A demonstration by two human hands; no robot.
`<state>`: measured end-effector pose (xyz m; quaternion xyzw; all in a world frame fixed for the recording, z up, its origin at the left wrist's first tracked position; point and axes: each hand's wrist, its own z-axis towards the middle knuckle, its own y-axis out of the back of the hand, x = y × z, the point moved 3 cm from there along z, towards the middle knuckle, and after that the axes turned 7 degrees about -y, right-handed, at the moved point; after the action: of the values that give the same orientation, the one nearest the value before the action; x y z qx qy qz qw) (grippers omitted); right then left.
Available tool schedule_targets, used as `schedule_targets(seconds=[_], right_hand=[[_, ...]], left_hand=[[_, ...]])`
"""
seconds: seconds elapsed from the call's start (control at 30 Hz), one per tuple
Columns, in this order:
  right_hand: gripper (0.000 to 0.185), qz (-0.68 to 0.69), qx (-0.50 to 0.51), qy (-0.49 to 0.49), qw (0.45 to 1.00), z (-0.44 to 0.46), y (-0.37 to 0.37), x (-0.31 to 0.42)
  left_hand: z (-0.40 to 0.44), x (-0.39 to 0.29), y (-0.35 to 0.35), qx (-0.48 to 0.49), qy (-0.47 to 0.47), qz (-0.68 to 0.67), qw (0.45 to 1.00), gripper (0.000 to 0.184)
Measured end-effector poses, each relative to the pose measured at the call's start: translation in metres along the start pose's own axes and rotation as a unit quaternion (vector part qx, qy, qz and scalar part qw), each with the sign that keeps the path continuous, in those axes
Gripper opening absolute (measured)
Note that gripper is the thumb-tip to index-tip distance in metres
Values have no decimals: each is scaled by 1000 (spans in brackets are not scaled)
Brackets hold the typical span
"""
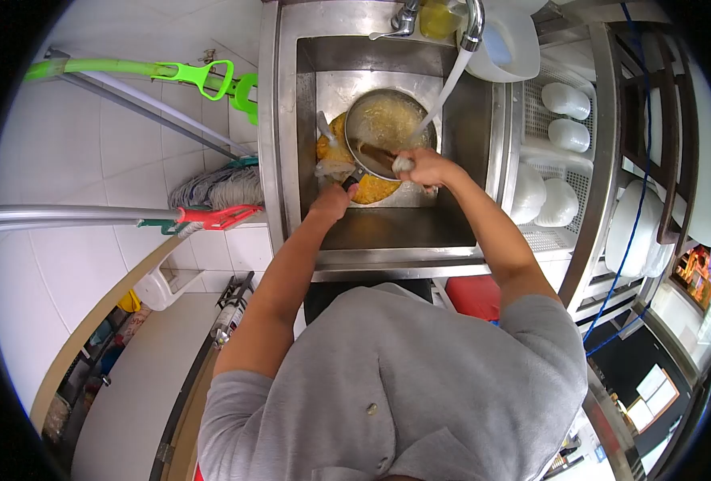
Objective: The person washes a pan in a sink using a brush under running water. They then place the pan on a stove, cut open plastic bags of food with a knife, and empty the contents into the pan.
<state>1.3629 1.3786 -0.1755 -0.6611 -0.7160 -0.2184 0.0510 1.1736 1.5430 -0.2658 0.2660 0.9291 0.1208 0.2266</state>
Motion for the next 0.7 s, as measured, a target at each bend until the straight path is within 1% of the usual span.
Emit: schedule_targets(seconds=[0.07,0.1,0.13,0.17,0.23,0.27,0.3,0.37,0.43,0.47,0.5,0.53,0.57,0.63,0.67,0.7], right_hand=[[68,24,5,11,1000,-1,5,-9],[69,46,11,22,999,-1,6,-14],[69,70,-25,42,996,16,9,-20],[69,71,-25,40,996,38,0,-31],[69,147,-175,31,973,73,-9,-48],[69,157,-137,42,977,57,-15,-35],[69,162,-135,45,977,36,-20,-27],[70,138,-29,29,990,4,-25,-19],[72,86,-106,131,982,59,-37,-54],[73,110,-146,72,980,66,-32,-48],[73,132,-188,16,973,75,-24,-44],[73,42,-295,22,954,94,-22,-46],[73,45,-297,26,953,90,-25,-30],[73,207,-201,0,957,66,-53,0],[67,208,-186,-6,960,42,-63,19],[67,211,-190,-7,959,44,-61,19]], left_hand=[[-1,3,-3,3,11,-2,1000,72],[-2,4,-3,-12,-7,7,1000,72],[-5,-1,0,-19,-17,10,1000,72],[-7,-6,3,-26,-27,14,999,72],[-19,-19,17,21,-11,-15,1000,74],[-17,-19,18,19,-10,-10,1000,74],[-18,-19,15,21,0,-14,1000,75],[-15,-17,17,22,9,-16,1000,76],[-16,-15,10,39,-8,-5,999,76],[-18,-15,5,45,-7,-5,999,76],[-17,-16,7,15,-14,-8,1000,76],[-17,-17,12,-19,-19,-9,1000,76],[-16,-21,18,-24,-19,-5,1000,76],[-18,-29,16,49,17,-26,998,76],[-14,-27,18,46,13,-22,999,76],[-13,-21,13,37,11,-21,999,75]])
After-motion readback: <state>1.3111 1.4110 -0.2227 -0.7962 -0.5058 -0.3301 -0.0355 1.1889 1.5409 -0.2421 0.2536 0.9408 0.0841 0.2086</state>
